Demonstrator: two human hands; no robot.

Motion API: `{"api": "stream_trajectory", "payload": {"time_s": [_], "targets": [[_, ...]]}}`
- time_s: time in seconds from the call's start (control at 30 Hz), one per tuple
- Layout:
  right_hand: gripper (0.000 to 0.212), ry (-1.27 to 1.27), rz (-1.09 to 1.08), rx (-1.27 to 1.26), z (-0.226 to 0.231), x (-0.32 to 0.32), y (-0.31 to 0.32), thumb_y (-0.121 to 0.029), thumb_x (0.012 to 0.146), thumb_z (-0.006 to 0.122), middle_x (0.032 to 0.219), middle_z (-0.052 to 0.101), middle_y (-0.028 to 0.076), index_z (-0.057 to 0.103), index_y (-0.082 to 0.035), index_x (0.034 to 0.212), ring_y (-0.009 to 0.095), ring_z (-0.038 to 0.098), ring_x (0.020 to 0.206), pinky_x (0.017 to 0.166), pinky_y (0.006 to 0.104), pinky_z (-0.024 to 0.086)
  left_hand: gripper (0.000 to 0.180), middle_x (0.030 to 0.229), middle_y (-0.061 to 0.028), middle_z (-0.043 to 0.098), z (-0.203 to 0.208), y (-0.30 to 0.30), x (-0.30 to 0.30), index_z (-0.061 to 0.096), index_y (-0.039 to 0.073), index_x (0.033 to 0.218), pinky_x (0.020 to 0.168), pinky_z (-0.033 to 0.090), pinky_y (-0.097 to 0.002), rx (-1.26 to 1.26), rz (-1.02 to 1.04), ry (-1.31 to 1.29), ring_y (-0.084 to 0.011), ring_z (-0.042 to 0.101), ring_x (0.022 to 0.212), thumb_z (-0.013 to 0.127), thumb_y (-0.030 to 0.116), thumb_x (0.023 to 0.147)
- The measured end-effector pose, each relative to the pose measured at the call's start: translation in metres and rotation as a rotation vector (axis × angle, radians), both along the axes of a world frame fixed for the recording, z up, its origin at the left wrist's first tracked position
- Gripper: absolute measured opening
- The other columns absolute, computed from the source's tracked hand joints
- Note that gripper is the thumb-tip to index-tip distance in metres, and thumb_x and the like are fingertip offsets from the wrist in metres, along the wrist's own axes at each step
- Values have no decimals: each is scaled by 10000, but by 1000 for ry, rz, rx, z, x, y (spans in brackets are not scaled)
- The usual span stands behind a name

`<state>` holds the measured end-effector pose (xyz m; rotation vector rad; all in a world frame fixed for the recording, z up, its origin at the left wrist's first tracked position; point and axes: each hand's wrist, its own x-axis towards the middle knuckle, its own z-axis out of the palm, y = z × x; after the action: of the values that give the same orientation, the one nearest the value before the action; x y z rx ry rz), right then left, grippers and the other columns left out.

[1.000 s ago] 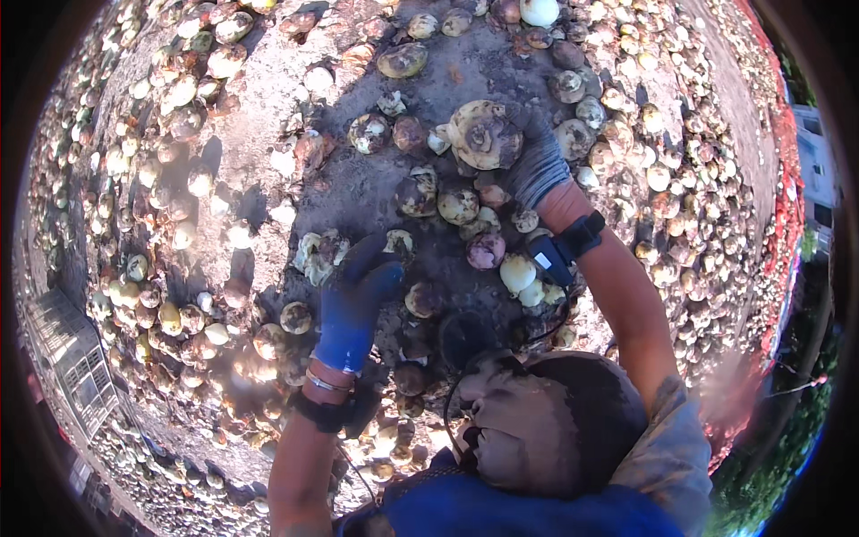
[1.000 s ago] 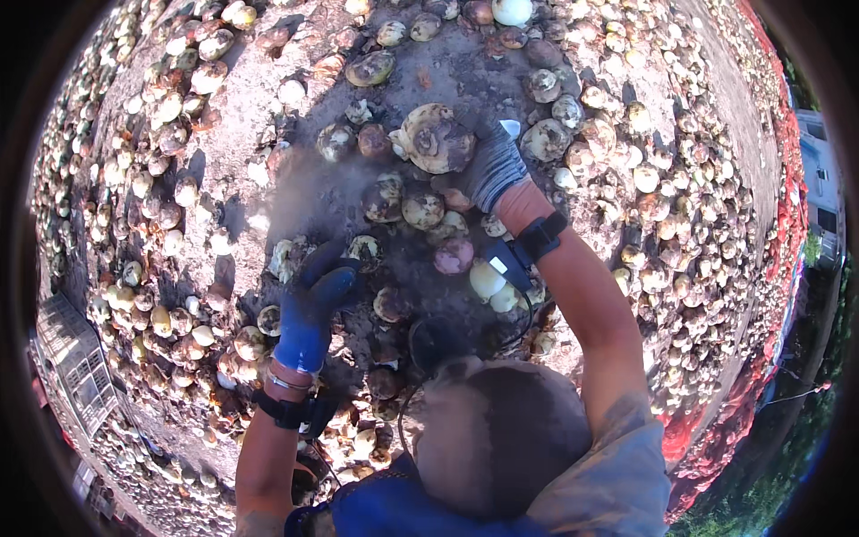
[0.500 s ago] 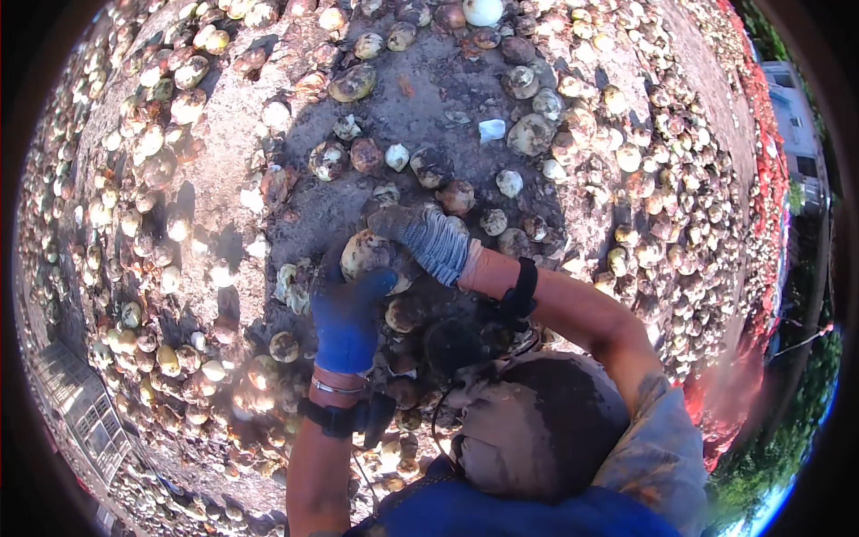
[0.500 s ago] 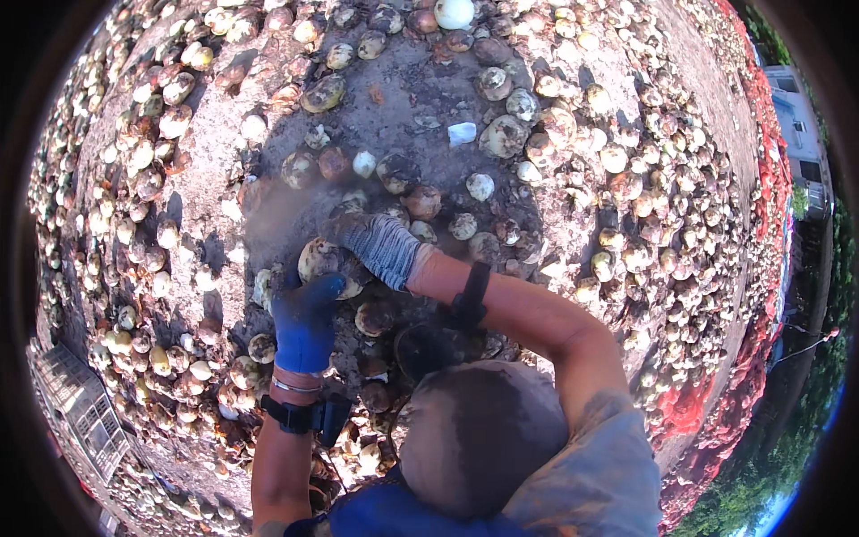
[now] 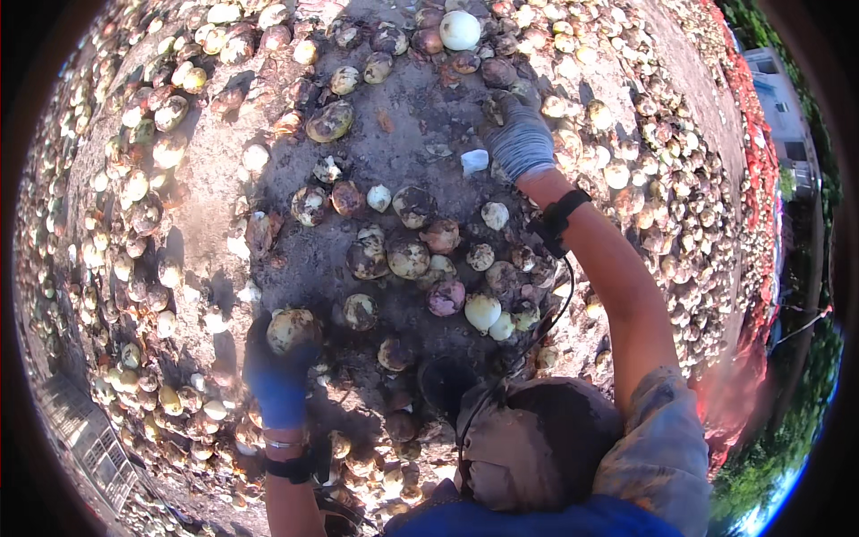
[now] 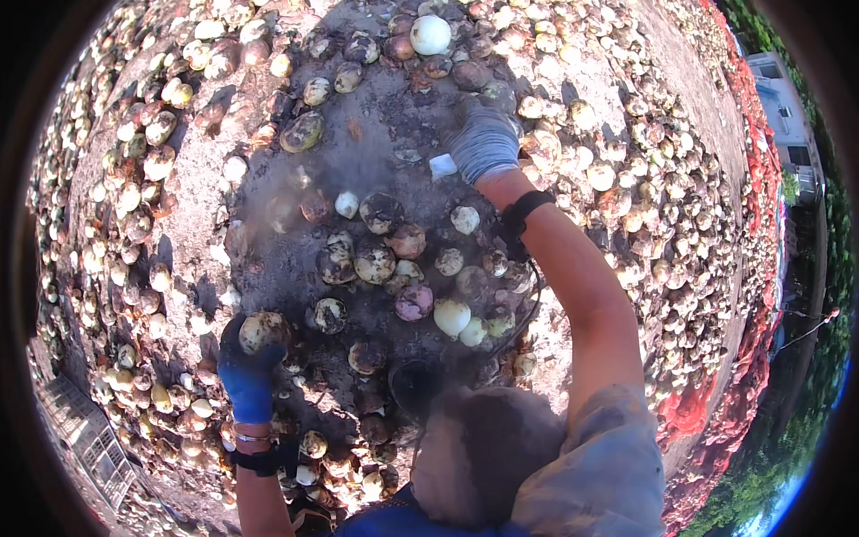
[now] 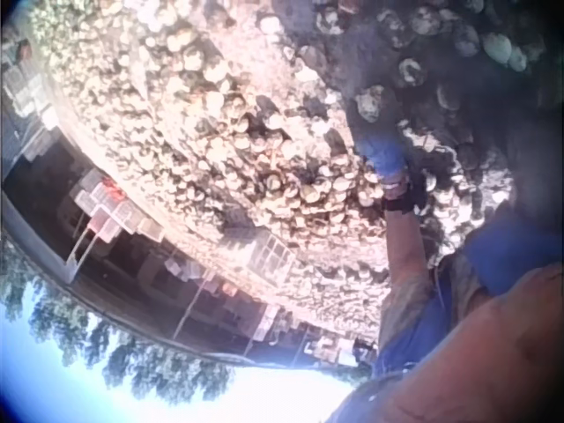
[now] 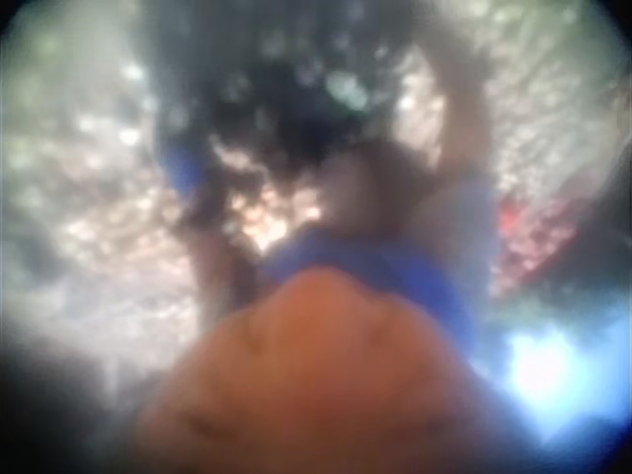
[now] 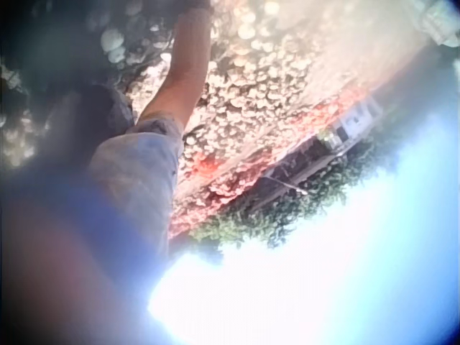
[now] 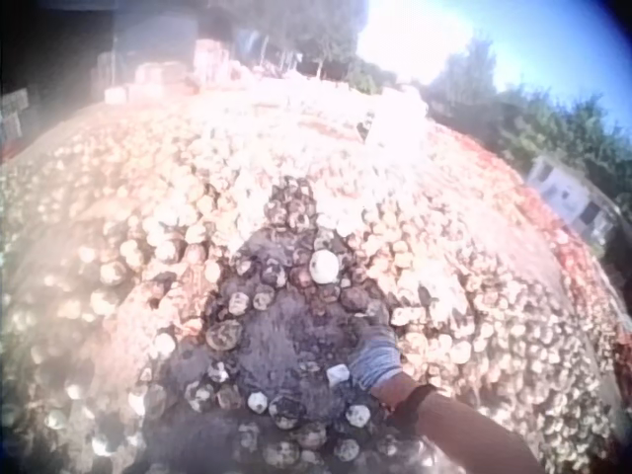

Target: The person picks up onions from the ground by hand and places them into a plastic crate.

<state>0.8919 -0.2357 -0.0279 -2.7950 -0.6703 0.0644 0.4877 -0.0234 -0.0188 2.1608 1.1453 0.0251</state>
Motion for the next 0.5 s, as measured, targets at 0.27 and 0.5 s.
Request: {"api": "stream_trajectory", "payload": {"time_s": [0.27,0.5], "targets": [[731,-6,-159,-214,-4,104,34,-365,804,746,1366,582,176,473,-152,1448,350,563,1267,1059,448,449,651,1062,-211,646,-1,-31,28,591,-14,1275,803,545,-443,305,-257,-175,-376,658,945,840,221,721],[590,60,-127,-495,-5,112,69,-391,834,702,1364,601,139,557,-167,1361,315,579,1262,1021,567,449,573,994,-233,643,5,-27,62,609,-2,1233,720,530,-466,295,-318,-66,-412,641,858,811,216,742]]}}
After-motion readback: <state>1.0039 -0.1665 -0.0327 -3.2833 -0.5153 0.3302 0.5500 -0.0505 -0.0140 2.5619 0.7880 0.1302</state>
